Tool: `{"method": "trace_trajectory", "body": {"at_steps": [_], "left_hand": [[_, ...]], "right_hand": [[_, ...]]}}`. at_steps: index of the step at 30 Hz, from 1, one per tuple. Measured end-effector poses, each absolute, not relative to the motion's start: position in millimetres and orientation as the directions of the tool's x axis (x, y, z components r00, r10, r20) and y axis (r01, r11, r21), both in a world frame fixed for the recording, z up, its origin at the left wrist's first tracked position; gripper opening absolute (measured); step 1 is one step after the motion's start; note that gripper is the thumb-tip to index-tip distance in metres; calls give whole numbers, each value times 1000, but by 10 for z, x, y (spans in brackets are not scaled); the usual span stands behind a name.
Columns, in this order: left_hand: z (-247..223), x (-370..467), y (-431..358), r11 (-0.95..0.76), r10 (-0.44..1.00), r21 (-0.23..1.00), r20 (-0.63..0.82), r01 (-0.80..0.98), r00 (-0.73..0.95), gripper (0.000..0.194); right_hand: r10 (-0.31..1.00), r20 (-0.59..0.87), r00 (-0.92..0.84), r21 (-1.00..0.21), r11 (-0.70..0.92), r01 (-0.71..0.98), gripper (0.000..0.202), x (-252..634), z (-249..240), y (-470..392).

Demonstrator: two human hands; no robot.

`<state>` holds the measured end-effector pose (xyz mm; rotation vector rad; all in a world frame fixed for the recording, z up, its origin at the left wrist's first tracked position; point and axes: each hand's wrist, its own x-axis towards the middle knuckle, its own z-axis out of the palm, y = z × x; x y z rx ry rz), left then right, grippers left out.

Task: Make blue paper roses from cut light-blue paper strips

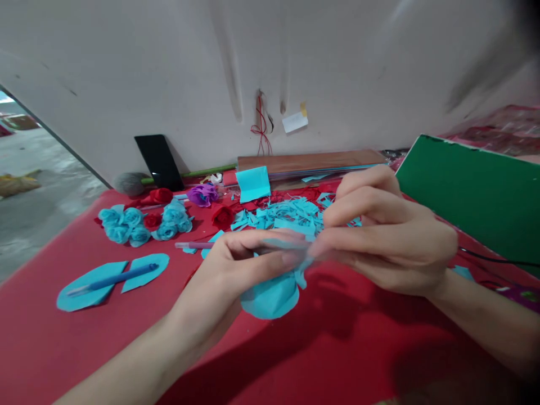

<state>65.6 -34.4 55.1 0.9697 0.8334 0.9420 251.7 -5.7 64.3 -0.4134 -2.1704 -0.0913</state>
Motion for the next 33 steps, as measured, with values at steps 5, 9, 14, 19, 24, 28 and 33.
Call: {"method": "trace_trajectory", "body": {"at_steps": [5, 9, 14, 19, 24, 28, 33], "left_hand": [[569, 663, -344, 168, 961, 970, -122, -177, 246, 9], [569, 680, -327, 0, 982, 998, 12, -62, 190, 13], [561, 645, -314, -153, 975, 974, 121, 169, 185, 11], [551, 593, -314, -224, 972, 913, 187, 340, 139, 11], [598, 594, -308, -263, 965, 855, 240, 448, 109, 9], [615, 607, -308, -230, 973, 850, 216, 475, 84, 6], [596, 620, -318, -194, 978, 849, 208, 491, 27, 7]], "right_hand": [[270, 794, -544, -91, 938, 333, 12, 2491, 642, -46], [278, 776, -566, -90, 937, 337, 11, 2490, 643, -42], [307, 750, -586, -93, 926, 366, 11, 2480, 636, -40], [319, 728, -607, -62, 912, 405, 19, 2448, 639, -38], [314, 713, -627, -42, 911, 409, 20, 2443, 620, -19], [341, 699, -629, -43, 897, 439, 20, 2451, 609, -20], [365, 674, -643, -29, 882, 470, 22, 2448, 613, -39]]}}
